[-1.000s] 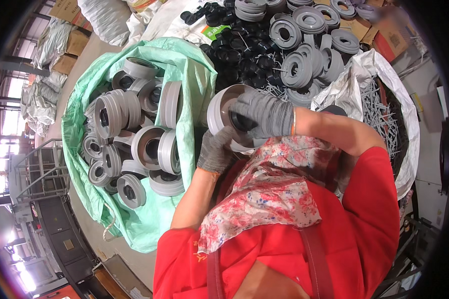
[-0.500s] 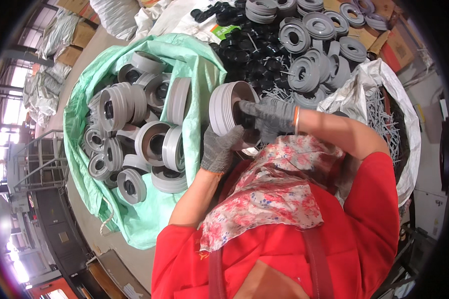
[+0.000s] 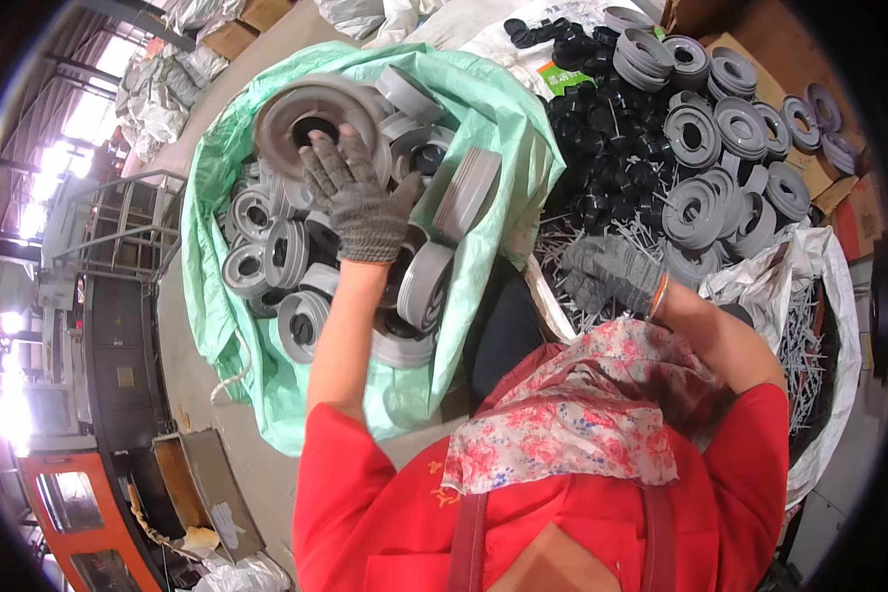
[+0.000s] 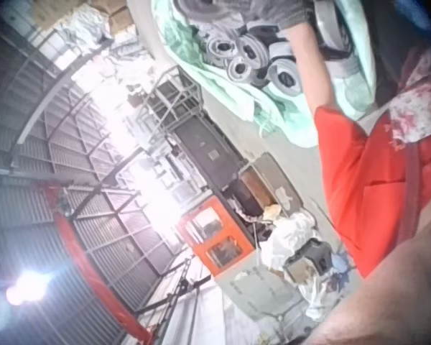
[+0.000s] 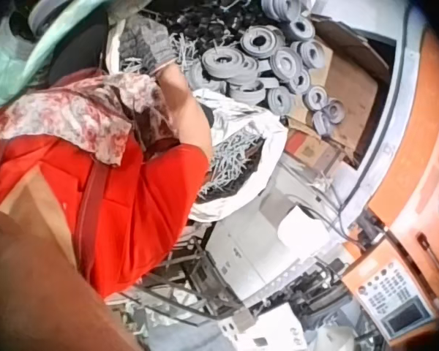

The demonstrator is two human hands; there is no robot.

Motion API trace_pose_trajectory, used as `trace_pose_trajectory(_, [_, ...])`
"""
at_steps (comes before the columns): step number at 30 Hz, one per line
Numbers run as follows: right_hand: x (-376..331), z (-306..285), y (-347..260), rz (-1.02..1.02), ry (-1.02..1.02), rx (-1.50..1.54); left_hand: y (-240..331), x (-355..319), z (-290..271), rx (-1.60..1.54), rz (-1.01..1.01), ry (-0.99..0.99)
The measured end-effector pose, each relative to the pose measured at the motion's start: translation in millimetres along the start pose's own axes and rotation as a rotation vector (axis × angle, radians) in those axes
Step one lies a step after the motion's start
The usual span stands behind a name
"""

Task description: The person sits on the floor and repeatedly picks up gray circular parts and black inserts, then presses the inserts into the parts. The assembled units are placed into a green sack.

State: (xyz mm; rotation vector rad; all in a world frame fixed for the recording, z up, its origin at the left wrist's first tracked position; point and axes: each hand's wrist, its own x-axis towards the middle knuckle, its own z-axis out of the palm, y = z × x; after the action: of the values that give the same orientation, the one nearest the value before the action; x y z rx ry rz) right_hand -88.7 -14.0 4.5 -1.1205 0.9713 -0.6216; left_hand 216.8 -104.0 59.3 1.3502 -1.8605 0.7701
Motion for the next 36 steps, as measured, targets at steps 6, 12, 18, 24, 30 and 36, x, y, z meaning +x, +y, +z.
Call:
trace_pose_trajectory(6, [38, -43, 104, 0.153, 0.044, 0.056, -127, -59, 79, 0.491, 0.366, -0.626])
trace_pose_trajectory(12, [30, -93, 121, 0.098, 0.14, -0.12, -211, 5, 135, 0.633, 0.523, -0.418])
trace_pose_trajectory(18, [9, -160, 64, 0.124, 0.714, -1.146, -330, 12, 84, 0.578, -0.218, -0.637])
trace_pose_trajectory(24, [29, -281, 84, 0.664, 0.968, -1.148, -292, 14, 77, 0.107, -0.269, -0.285])
trace_pose_trajectory(30, [24, -266, 108, 0.485, 0.924, -1.149, 40, -5, 0, -0.836, -0.155, -0.572])
trace_pose_trajectory(36, [-5, -159, 46, 0.356, 0.148, -0.74, 197, -60, 2, -0.772, 0.432, -0.738])
